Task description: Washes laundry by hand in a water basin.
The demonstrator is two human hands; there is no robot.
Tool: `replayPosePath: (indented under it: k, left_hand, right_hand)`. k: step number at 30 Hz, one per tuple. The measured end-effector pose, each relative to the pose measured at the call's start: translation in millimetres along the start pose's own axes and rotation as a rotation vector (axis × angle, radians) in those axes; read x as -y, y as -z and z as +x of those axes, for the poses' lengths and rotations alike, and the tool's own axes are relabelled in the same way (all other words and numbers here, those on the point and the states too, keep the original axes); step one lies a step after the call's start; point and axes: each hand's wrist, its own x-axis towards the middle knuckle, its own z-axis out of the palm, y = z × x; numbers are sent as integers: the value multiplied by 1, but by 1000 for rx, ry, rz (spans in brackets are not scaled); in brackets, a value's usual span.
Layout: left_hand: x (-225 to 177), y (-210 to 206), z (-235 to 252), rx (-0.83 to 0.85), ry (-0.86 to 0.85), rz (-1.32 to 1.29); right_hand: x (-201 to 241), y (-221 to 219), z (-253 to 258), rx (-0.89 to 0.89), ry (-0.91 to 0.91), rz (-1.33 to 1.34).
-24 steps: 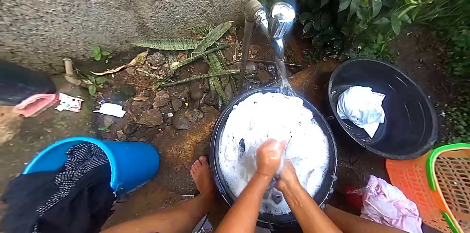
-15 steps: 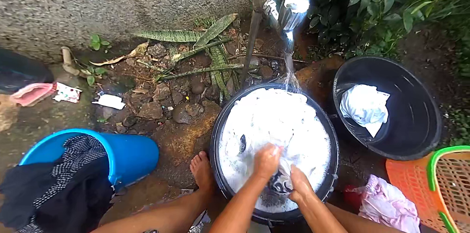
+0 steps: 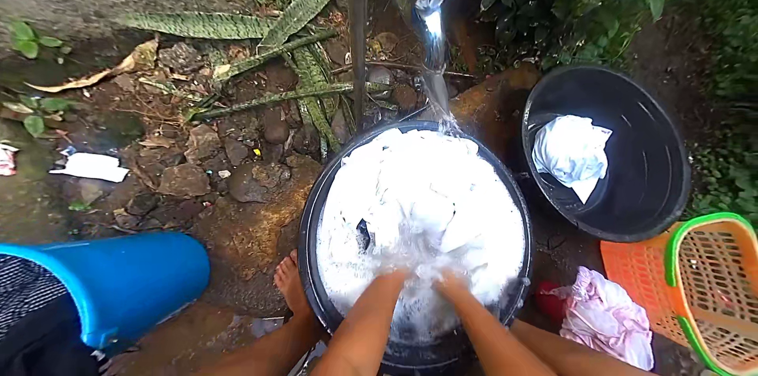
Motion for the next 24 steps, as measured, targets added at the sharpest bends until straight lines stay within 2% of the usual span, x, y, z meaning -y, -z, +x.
replayPosePath:
  k: [1,2,4,6,7,10,12,14,16,19,21,24]
  left_hand:
    - [-2,9,-2,15,-45,69]
    - [-2,18,-1,17,-115,134]
    - [1,40,4,-29,-327,184]
    - [1,72,-12,-123,-519,96]
    - [-4,88,-26,-159,-601,71]
    - [-36,118,-80,-244,-787,155]
    - [-64,116,-107,-270,-946,249]
    - [-89,114,-133,-280,-1055,277]
    - [-92,115,-144,-306,-1104,123]
    - [-61,110,-126,-230,-1088,-146]
    - [-40,99,-106,-203,-1040,-106]
    - [-23,89,-99,-269,-1027,-68]
  right_hand:
    - [-2,14,-5,0,37,-5]
    - [-8,28,-12,-64,81,99]
    - [-23,53,-43,-245,109,523]
    - [-41,75,-81,-411,147,781]
    - [-49,84,-96,-498,158,782]
    - [-54,97,-125,-711,242,419]
    - [-35,91,-129,-714,420,324]
    - [-10,83,-128,-652,588,377]
    - [10,82,-136,-663,707,419]
    - [19,89,-159,-669,775,494]
    - [17,92,-173,-711,800,594]
    - [7,96,-189,-769,770,658]
